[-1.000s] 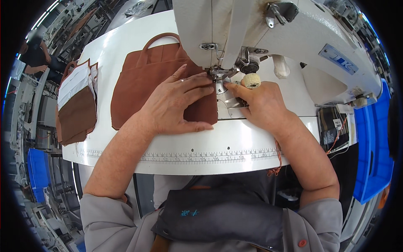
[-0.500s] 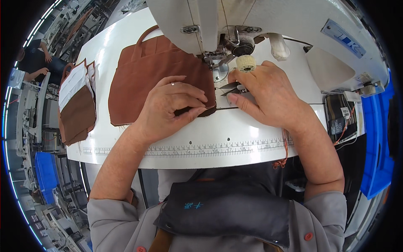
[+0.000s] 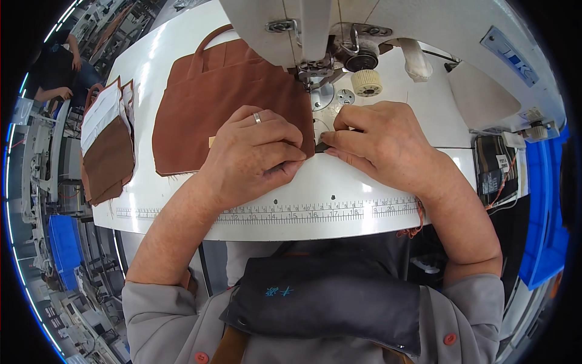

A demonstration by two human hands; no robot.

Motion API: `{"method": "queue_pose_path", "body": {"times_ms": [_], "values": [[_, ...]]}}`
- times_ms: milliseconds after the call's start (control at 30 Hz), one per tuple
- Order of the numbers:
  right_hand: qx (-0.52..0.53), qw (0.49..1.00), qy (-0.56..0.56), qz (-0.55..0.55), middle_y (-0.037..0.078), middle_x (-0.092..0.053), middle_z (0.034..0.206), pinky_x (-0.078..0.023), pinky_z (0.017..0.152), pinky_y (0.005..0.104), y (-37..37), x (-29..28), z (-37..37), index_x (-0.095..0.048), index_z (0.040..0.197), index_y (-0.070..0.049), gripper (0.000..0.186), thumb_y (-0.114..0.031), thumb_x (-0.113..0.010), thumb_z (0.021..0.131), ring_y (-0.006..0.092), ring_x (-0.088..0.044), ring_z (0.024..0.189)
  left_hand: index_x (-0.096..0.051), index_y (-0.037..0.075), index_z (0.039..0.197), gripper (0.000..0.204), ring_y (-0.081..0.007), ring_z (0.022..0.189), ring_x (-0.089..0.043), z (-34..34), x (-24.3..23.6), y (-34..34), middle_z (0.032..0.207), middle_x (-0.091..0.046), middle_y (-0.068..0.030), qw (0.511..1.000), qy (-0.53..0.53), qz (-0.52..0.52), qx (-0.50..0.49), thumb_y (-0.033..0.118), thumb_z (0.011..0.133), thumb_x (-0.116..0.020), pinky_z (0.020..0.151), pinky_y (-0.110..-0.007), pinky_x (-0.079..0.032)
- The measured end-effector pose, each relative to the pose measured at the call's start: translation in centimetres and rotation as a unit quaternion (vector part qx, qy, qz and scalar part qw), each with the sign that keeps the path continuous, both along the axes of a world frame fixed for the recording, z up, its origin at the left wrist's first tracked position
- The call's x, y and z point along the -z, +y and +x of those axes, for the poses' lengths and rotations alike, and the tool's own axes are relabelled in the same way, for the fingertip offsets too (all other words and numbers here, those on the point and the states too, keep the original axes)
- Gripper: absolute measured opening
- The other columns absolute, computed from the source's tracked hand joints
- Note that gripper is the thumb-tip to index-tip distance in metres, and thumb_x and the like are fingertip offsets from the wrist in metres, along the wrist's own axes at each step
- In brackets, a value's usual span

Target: Use a sewing machine to stitch the edges and reinforce parts of a leather bag.

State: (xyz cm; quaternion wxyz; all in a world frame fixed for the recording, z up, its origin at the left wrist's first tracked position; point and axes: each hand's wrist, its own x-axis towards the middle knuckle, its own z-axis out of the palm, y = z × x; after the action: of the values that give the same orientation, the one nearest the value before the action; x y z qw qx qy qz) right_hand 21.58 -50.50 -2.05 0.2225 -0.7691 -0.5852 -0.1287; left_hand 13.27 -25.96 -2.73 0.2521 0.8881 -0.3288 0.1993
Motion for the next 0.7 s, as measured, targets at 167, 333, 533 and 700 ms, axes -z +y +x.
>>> {"method": "queue_pose_path", "body": {"times_ms": [167,333,533,700], "values": [[-0.001,1.0,-0.013,-0.006,0.003,-0.057,0.078,-0.052,0.055,0.0392,0.1,-0.1,0.0,-0.067,0.08,-0.011,0.013,-0.02,-0.075,0.079,0.0242,-0.066,0.068,-0.077,0.012,0.085,0.018,-0.0186,0.084,-0.065,-0.2,-0.7,0.1,0.095,-0.069,0.0021,0.999,0.016,0.041,0.01,0.01,0.069,-0.087,0.083,-0.036,-0.049],[-0.002,1.0,0.001,-0.004,0.004,-0.057,0.078,-0.052,0.056,0.0397,0.0,0.0,0.0,-0.067,0.081,-0.01,0.014,-0.02,-0.077,0.078,0.0246,-0.066,0.068,-0.076,0.01,0.083,0.012,-0.0179,0.085,-0.066,-0.4,-1.2,-0.2,0.093,-0.068,0.0017,0.998,-0.005,0.062,0.001,0.011,0.074,-0.083,0.082,-0.035,-0.05],[-0.003,0.999,0.043,0.01,0.003,-0.062,0.084,-0.052,0.06,0.0413,-0.1,-0.1,0.5,-0.071,0.089,-0.012,0.018,-0.022,-0.08,0.078,0.0262,-0.067,0.07,-0.077,0.007,0.085,0.015,-0.0204,0.081,-0.067,-0.3,-0.7,-0.3,0.092,-0.07,-0.0017,0.999,0.031,0.032,-0.004,0.005,0.072,-0.084,0.077,-0.036,-0.054],[0.002,0.999,0.036,0.002,0.002,-0.065,0.089,-0.052,0.062,0.0411,-0.4,-0.4,0.7,-0.071,0.098,-0.013,0.026,-0.023,-0.081,0.076,0.0267,-0.067,0.072,-0.077,0.002,0.085,0.014,-0.0202,0.076,-0.07,-0.3,-0.2,-0.2,0.088,-0.072,-0.0053,0.993,0.092,-0.072,-0.031,-0.003,0.073,-0.079,0.069,-0.032,-0.057]]}}
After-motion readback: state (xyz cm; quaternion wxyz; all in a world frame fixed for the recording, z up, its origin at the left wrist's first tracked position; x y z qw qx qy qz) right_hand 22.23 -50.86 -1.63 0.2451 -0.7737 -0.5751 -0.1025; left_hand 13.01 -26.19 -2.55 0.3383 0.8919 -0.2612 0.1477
